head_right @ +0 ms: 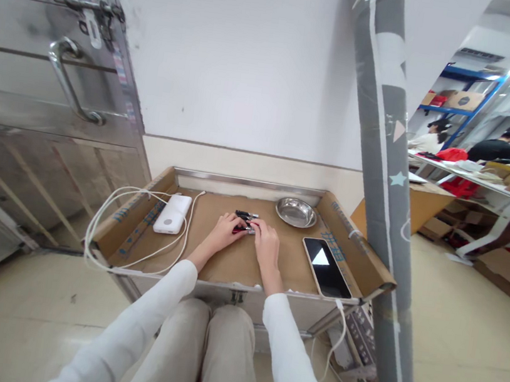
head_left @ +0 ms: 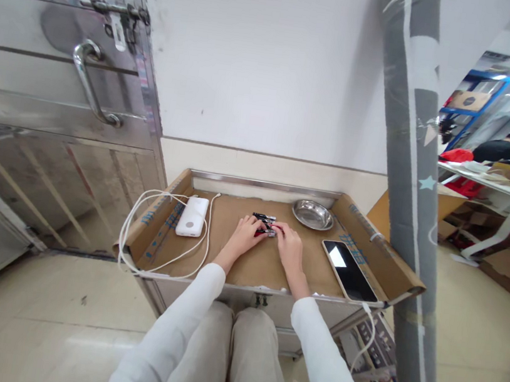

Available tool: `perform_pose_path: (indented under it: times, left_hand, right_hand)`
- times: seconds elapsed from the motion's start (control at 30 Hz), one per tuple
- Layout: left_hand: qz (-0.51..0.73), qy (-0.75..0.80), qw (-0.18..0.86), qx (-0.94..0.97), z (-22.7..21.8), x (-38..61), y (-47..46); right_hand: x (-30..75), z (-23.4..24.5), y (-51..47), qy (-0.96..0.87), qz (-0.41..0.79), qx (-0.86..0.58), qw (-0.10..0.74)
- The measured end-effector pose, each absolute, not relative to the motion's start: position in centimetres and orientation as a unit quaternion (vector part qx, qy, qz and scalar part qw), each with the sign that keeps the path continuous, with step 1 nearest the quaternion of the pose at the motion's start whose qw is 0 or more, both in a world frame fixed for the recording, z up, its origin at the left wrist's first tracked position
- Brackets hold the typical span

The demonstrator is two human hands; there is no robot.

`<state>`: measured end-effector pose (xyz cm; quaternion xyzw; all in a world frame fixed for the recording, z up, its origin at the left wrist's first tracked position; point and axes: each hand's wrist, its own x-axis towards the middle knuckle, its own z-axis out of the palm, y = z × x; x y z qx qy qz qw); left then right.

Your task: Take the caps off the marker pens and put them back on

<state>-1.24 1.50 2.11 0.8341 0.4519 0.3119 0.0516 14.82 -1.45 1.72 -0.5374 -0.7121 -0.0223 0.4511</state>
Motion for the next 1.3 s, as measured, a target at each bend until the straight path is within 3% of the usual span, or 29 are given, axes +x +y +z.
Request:
perform_pose_path:
  times: [0.23, 0.47, 0.73, 0.87, 1.03, 1.17, 1.3]
  left_hand:
    - [0.278, 0.44, 0.025, 0.854, 2.8, -1.3, 0.8]
    - [0.365, 0.453, 0.025, 0.813, 2.8, -1.6, 0.9]
    - [0.372, 0.434, 0.009, 0.82, 2.9, -1.8, 1.0]
    - [0.363, 0.441, 0.021, 0.82, 3.1, -1.9, 0.9]
    - [0.365, 0.518, -0.016, 0.773, 3.1, -2.2, 1.0]
    - [0.334, 0.614, -0.073, 0.711, 2.6, -2.4, 1.3]
    - [0.313, 0.659, -0.064, 0.681, 2.0, -2.5, 1.8]
  right_hand:
    - [14.9, 1.9, -1.6, -0.694, -0.035, -0.57, 0.437]
    - [15.2, 2.0, -2.1, -0.624, -0.058, -0.636, 0.45]
    - [14.7, 2.1, -1.9, -0.686, -0.105, -0.592, 0.41]
    - [14.2, 2.0, -1.8, -0.757, -0.055, -0.525, 0.384]
    - [13.9, 1.8, -1.7, -0.787, 0.03, -0.473, 0.395]
    - [14.3, 1.6, -1.5, -0.776, 0.021, -0.485, 0.404]
    - [14.5, 1.5, -1.5, -0.786, -0.007, -0.488, 0.381]
